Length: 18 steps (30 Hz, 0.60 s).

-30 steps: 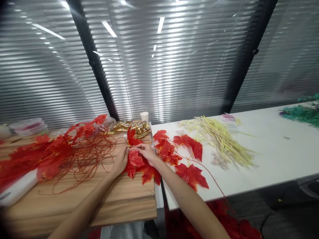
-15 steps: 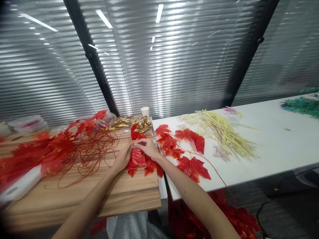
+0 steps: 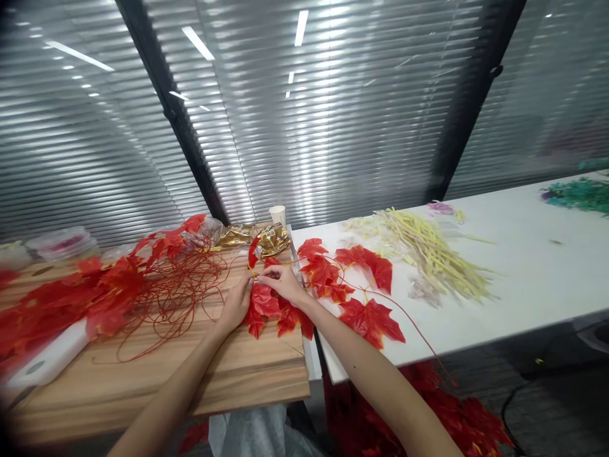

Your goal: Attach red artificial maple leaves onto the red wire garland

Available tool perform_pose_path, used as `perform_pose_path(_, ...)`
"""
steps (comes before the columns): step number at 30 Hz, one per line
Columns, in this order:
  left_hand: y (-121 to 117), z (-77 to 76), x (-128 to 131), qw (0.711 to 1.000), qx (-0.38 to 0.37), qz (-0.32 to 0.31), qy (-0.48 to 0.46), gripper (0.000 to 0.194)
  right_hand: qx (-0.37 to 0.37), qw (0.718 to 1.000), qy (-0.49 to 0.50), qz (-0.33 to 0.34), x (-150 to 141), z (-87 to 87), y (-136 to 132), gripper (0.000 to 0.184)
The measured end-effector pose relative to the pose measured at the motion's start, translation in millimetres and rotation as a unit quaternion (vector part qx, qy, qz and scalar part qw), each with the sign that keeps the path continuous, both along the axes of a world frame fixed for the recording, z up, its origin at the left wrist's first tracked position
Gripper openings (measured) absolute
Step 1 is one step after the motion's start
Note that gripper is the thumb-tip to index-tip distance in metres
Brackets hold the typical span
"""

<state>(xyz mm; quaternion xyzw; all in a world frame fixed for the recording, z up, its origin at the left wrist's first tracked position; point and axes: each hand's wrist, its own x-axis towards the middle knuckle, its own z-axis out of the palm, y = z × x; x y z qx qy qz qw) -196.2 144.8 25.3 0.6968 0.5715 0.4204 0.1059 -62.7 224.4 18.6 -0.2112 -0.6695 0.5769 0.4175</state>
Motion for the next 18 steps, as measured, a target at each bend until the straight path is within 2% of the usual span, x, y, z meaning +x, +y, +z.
perform_pose_path(7,-1.1,3.5,1.3,0.999,0.0,0.037,-0.013,0.03,-0.003,1.0,0.014,-0.002,1.9,2.9,-1.5,0.022)
perform_pose_path(13,-2.0,3.2,1.9,1.0,-0.011,0.005,-0.015,0.031,0.015,1.0,-0.001,0.003,3.0,3.7,-2.1,0.02)
perform_pose_path(18,-1.6,3.6,2.2,1.0,-0.01,0.02,-0.018,0.029,0.02,1.0,-0.007,0.004,2.8,4.3,-2.1,0.021)
